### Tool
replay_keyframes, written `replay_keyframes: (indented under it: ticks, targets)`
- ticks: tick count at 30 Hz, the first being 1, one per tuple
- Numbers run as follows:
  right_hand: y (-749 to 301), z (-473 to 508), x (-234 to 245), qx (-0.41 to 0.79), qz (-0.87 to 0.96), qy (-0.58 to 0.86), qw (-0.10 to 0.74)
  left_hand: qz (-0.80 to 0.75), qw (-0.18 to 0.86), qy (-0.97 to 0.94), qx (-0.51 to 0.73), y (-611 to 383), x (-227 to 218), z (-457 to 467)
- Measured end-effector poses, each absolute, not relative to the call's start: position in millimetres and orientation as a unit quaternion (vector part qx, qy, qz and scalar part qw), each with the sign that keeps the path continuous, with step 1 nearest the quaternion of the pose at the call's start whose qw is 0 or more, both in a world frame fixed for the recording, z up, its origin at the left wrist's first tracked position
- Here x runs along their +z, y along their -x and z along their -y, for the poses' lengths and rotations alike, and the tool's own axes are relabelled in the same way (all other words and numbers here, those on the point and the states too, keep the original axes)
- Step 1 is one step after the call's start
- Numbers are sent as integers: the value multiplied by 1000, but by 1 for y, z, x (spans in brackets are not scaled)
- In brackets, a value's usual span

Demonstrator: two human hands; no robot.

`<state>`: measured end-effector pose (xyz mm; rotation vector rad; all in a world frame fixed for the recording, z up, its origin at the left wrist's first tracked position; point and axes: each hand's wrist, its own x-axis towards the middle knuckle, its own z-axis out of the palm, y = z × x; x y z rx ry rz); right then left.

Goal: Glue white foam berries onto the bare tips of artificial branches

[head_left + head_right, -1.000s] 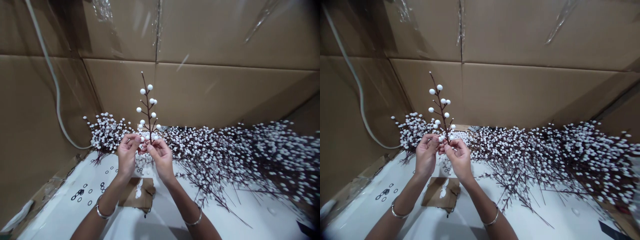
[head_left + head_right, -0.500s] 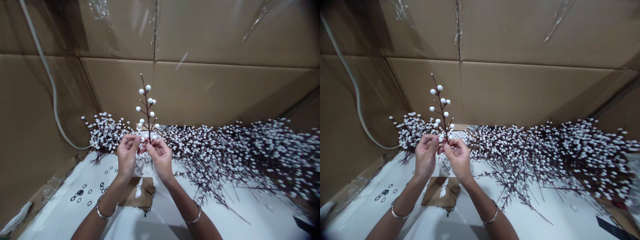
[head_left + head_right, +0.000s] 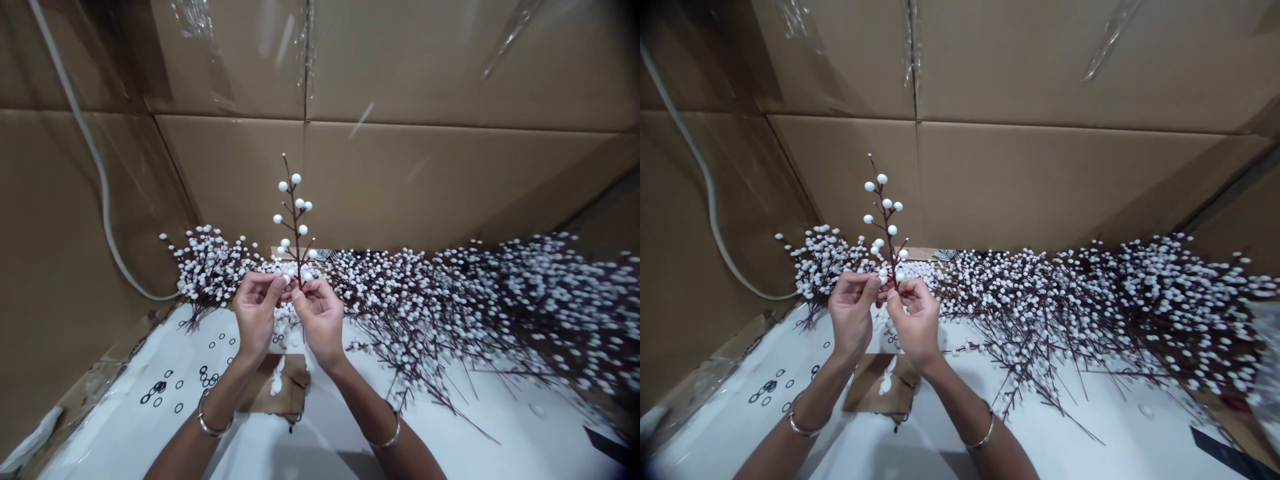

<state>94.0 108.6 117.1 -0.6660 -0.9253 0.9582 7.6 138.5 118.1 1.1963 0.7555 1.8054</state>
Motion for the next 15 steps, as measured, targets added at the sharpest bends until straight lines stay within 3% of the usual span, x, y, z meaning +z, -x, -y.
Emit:
replay_keyframes:
  ticks: [15]
  targets:
    - [-96,-109,113,412,431,329,732,-304,419,-494,699,-7,115,-143]
